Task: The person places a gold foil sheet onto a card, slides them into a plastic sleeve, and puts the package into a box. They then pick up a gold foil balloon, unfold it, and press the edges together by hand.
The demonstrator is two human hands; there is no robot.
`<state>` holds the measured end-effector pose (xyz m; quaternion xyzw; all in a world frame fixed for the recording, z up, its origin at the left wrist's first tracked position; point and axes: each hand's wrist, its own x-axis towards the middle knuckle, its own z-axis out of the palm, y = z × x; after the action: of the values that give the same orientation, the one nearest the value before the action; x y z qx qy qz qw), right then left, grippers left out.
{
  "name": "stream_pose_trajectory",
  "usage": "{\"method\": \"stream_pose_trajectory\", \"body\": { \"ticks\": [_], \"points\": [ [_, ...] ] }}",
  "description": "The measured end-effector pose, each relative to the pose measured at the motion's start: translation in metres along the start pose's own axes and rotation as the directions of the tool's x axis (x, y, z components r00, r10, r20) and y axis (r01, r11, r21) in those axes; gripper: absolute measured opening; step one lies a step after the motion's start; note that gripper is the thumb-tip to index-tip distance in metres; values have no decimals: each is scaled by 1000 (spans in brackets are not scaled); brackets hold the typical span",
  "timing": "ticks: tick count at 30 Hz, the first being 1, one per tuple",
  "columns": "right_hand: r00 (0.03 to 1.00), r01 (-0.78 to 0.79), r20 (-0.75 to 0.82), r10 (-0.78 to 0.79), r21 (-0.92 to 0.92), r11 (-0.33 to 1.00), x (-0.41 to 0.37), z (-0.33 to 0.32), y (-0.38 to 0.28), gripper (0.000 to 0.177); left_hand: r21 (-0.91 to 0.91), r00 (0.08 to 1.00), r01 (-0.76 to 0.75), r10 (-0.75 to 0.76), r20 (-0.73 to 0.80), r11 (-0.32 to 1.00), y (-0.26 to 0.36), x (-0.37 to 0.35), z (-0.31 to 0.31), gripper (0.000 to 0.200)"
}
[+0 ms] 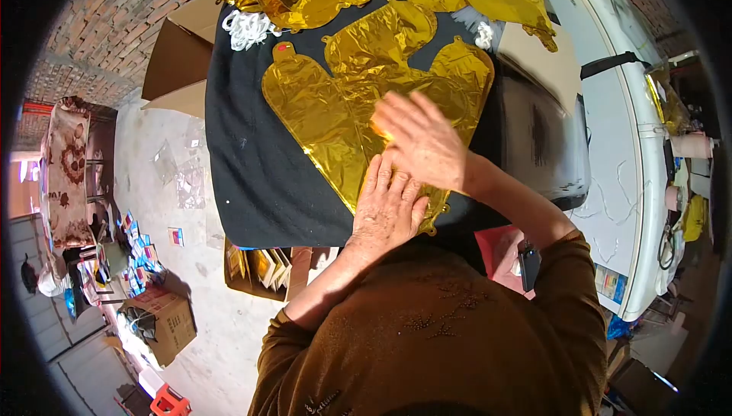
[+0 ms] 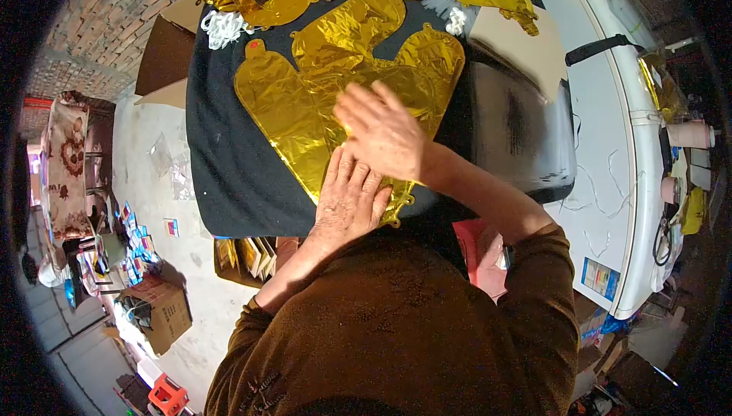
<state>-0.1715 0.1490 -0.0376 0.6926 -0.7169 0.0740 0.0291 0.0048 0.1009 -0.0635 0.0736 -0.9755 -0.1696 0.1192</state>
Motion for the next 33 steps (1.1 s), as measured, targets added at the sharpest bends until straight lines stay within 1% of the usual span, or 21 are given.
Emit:
{"method": "stream_pose_trajectory", "body": {
  "ticks": [1,2,3,5,8,11,12,15,16,19,22,25,28,31,33],
  "points": [
    [998,-60,-25,58,-133,989,-2,3,8,60,17,1000,12,-12,12,1000,1,1,-3,55],
    [962,-94,-266,61,-114,989,0,16,23,53,-10,1000,19,-19,9,1000,2,2,-5,62],
    [944,-132,-316,94,-101,986,-7,24,41,48,-19,1000,21,-21,18,1000,3,2,-7,64],
    [896,-208,-413,162,-67,976,-8,11,58,38,-33,999,24,-23,38,999,4,3,-12,68],
    [871,-335,-409,272,-89,938,-9,7,74,22,-32,999,28,-27,37,999,4,3,-11,68],
    [901,-378,-268,342,-97,921,-9,2,81,12,-25,999,30,-28,42,999,4,3,-12,68],
    [909,-378,-248,336,-145,914,-8,3,84,12,-22,998,32,-31,47,999,4,2,-12,68],
    [901,-407,-224,372,-136,903,-8,-8,86,12,-25,998,33,-32,48,999,4,1,-11,67],
    [908,-389,-236,346,-171,905,-11,-11,87,14,-24,998,36,-35,54,999,4,1,-11,67],
    [912,-392,-215,350,-206,897,-10,-14,86,16,-19,997,41,-40,68,999,6,2,-15,67],
    [919,-391,-164,359,-266,881,-10,-15,82,20,0,996,40,-40,78,999,6,2,-16,66],
    [902,-365,-321,289,-212,906,-1,-15,76,25,-22,997,36,-34,71,999,6,2,-16,63],
    [917,-138,-391,83,-114,984,9,-19,60,32,-19,995,38,-36,89,999,5,3,-15,61],
    [947,66,-307,-94,-98,993,18,-2,45,40,-25,997,24,-22,78,999,4,2,-13,61],
    [981,105,-171,-96,46,993,29,5,31,46,-28,997,18,-16,69,999,3,2,-10,61]
  ]
}}
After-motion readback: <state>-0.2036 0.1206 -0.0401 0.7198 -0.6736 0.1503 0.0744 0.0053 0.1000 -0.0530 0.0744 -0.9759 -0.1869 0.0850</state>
